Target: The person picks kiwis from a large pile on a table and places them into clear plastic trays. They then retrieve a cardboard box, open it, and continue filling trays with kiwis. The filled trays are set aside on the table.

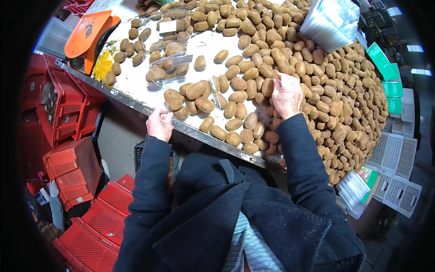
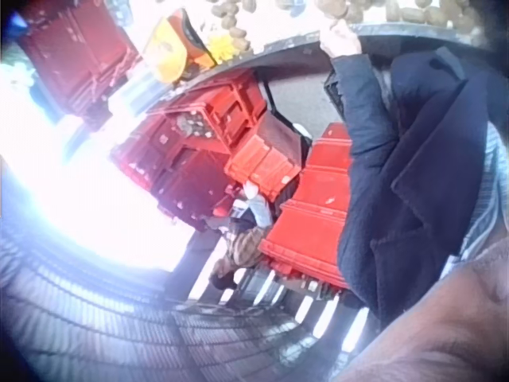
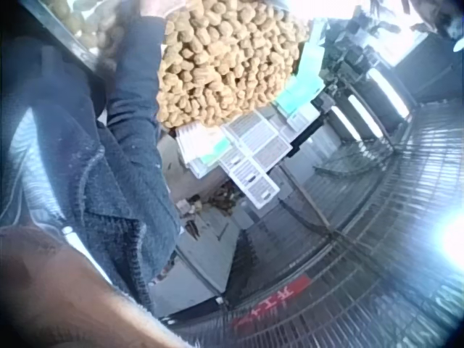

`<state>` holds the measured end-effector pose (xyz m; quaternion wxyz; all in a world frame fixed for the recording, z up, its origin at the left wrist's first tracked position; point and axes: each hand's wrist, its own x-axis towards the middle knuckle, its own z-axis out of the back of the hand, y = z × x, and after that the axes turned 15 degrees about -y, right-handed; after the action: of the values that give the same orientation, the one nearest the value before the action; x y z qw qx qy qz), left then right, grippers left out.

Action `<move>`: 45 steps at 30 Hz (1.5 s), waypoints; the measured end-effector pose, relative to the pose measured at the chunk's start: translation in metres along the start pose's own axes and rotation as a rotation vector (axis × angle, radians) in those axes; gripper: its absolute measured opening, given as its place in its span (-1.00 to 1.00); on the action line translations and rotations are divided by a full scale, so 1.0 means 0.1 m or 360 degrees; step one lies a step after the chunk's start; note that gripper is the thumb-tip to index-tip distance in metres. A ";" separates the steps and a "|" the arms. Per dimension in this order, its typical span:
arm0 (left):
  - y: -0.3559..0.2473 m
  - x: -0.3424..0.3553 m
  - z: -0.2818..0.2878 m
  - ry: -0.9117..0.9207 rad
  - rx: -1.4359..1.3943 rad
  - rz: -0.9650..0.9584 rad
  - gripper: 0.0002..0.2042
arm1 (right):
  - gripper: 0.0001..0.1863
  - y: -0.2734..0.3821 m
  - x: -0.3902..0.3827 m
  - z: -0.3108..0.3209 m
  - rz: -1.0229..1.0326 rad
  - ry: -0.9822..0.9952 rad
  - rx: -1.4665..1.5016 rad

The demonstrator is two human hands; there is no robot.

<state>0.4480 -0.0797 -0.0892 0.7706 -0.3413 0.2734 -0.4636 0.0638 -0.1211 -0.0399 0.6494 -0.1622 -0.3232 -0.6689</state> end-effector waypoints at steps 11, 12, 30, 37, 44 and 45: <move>0.06 0.02 0.06 0.0082 -0.0206 0.0212 -0.82 | -0.58 0.35 -0.19 -0.29 0.0551 0.0509 -0.0100; 0.06 0.00 0.06 0.0078 -0.0220 0.0238 -0.83 | -0.56 0.36 -0.16 -0.25 0.0550 0.0444 -0.0007; -0.08 -0.08 0.12 0.0177 -0.0282 0.0431 -0.79 | -0.45 1.34 -0.49 0.06 0.0495 0.0500 0.0761; 0.04 0.08 0.01 0.0079 -0.0300 0.0364 -0.84 | -0.73 0.77 -0.66 0.50 0.0149 0.0440 0.0629; 0.19 0.37 0.07 0.0096 -0.0057 0.0235 -0.81 | -0.84 0.46 -0.87 0.92 -0.0038 0.0318 0.0593; 0.17 0.35 0.12 -0.0005 0.0184 0.0081 -0.78 | -0.84 0.42 -0.89 1.00 -0.0059 0.0248 0.0599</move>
<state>0.4802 -0.1020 -0.0990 0.8011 -0.2898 0.2535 -0.4583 0.0939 0.0134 -0.0138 0.6789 0.0202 -0.3943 -0.6190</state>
